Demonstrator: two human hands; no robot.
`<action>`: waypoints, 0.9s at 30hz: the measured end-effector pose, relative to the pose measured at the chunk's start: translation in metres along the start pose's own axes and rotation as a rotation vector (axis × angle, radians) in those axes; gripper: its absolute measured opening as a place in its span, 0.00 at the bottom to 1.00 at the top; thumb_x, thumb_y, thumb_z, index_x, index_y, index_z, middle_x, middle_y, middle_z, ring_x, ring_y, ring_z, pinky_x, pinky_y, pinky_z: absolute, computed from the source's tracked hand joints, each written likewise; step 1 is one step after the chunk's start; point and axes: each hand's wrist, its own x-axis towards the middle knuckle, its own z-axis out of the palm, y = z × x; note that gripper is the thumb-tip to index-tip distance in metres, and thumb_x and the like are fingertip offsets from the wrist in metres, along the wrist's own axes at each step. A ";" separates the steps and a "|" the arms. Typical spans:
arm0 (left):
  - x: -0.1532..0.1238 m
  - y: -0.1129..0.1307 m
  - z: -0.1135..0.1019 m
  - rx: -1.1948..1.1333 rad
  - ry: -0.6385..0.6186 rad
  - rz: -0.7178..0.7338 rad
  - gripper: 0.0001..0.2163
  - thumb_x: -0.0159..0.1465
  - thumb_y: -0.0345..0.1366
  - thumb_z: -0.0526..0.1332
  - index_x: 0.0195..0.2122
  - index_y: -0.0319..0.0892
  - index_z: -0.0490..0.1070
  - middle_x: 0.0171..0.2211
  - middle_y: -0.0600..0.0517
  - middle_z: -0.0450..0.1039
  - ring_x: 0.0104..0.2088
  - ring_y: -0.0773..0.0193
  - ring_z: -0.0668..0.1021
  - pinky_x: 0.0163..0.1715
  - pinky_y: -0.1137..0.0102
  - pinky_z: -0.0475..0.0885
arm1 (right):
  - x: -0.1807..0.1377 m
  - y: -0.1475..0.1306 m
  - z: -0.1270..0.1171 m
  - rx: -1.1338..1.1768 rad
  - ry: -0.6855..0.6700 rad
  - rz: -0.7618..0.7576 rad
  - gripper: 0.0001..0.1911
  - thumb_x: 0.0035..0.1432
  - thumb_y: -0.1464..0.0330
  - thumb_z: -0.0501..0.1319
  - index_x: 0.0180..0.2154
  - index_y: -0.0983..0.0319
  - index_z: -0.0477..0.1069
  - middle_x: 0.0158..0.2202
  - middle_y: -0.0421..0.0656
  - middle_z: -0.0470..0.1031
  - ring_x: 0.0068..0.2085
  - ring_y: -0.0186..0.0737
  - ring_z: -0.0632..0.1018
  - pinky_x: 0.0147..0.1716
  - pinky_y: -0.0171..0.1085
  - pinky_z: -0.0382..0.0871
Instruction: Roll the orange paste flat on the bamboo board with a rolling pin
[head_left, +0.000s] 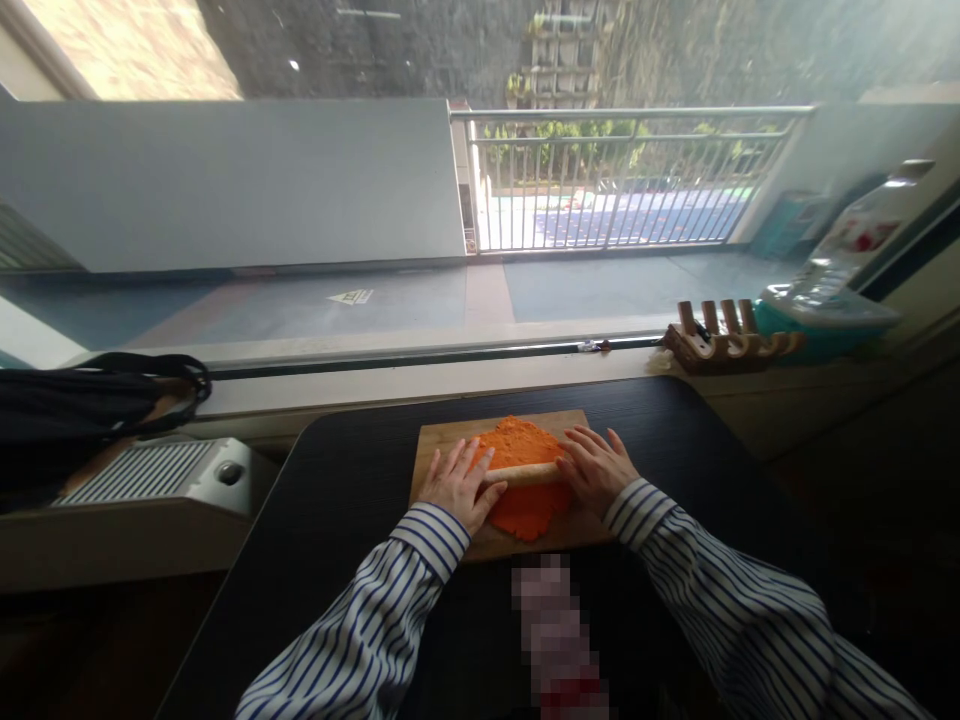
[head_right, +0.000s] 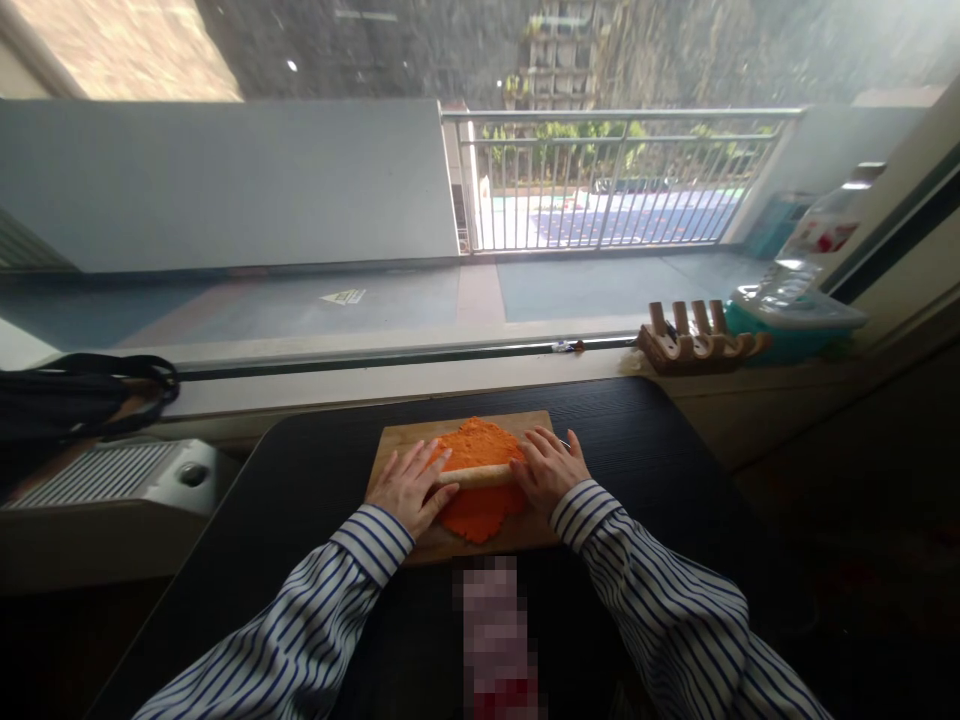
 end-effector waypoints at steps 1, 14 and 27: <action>0.001 0.001 0.001 -0.001 -0.001 -0.008 0.26 0.64 0.50 0.43 0.59 0.44 0.55 0.61 0.45 0.52 0.61 0.51 0.55 0.57 0.48 0.50 | 0.002 -0.003 0.002 -0.018 0.005 0.025 0.21 0.63 0.59 0.42 0.50 0.58 0.64 0.57 0.46 0.63 0.59 0.44 0.58 0.56 0.59 0.42; 0.054 -0.004 0.001 0.014 0.008 -0.205 0.28 0.64 0.52 0.36 0.59 0.45 0.55 0.60 0.47 0.56 0.60 0.52 0.56 0.58 0.50 0.46 | 0.056 0.000 0.009 -0.114 -0.124 0.196 0.23 0.62 0.60 0.38 0.55 0.53 0.58 0.61 0.45 0.54 0.61 0.46 0.51 0.54 0.63 0.41; 0.030 0.000 0.000 0.002 -0.045 -0.116 0.29 0.63 0.52 0.37 0.61 0.43 0.52 0.61 0.45 0.53 0.61 0.52 0.55 0.57 0.51 0.48 | 0.022 -0.011 0.012 -0.199 -0.048 0.161 0.28 0.62 0.58 0.34 0.60 0.58 0.51 0.64 0.45 0.47 0.63 0.44 0.48 0.57 0.57 0.40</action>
